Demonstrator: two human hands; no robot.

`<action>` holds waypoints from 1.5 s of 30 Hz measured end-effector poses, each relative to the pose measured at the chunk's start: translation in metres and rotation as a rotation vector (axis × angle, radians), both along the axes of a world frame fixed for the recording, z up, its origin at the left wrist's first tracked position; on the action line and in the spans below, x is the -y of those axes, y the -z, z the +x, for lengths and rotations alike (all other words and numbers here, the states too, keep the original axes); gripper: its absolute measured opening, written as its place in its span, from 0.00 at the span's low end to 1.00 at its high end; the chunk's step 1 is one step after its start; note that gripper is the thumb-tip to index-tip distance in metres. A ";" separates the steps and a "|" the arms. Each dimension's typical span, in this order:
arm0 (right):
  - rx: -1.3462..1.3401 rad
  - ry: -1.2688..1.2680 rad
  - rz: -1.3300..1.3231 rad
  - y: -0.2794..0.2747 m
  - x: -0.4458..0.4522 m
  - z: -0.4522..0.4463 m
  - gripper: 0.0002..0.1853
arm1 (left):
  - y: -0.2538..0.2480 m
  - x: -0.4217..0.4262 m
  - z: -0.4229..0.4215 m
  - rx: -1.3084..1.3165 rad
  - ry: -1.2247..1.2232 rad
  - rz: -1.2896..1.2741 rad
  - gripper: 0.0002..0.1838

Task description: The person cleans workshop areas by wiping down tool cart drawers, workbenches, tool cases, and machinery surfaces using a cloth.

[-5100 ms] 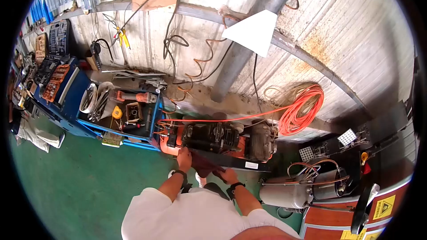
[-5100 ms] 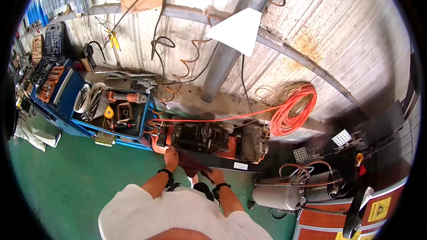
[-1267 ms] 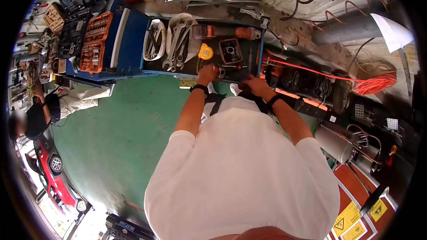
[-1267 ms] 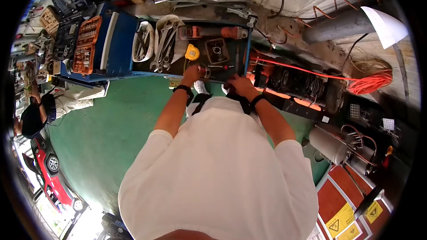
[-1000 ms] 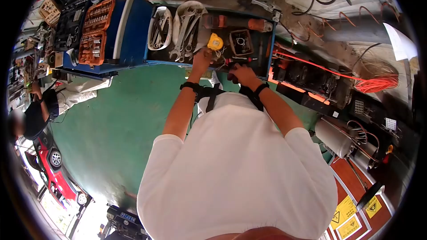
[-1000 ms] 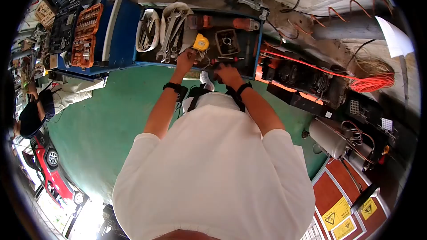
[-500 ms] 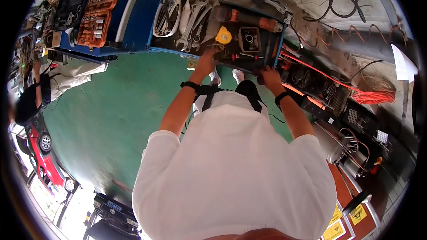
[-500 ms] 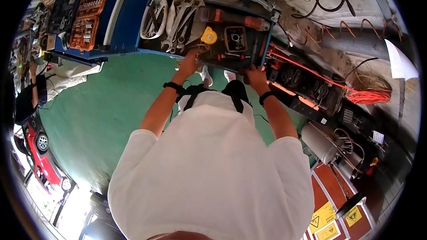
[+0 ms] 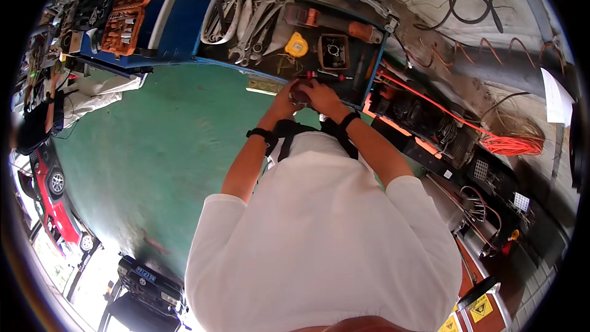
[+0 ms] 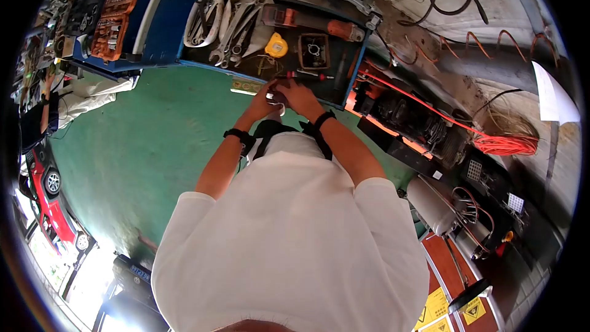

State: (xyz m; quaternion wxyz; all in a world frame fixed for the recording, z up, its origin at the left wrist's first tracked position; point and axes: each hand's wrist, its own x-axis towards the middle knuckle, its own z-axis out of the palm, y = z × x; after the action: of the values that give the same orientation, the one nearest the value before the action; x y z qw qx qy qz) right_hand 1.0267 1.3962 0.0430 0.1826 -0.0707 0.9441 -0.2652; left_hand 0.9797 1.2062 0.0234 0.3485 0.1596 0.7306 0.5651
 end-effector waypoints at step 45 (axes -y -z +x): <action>0.327 -0.035 -0.067 -0.042 -0.145 0.025 0.27 | -0.068 -0.095 0.092 -0.260 0.085 -0.207 0.55</action>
State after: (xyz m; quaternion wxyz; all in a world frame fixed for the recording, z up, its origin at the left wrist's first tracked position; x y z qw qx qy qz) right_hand 1.0520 1.5415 0.0853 0.3361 -0.0491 0.8910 -0.3013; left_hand 1.0715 1.3013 0.0917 0.2893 0.2256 0.8163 0.4462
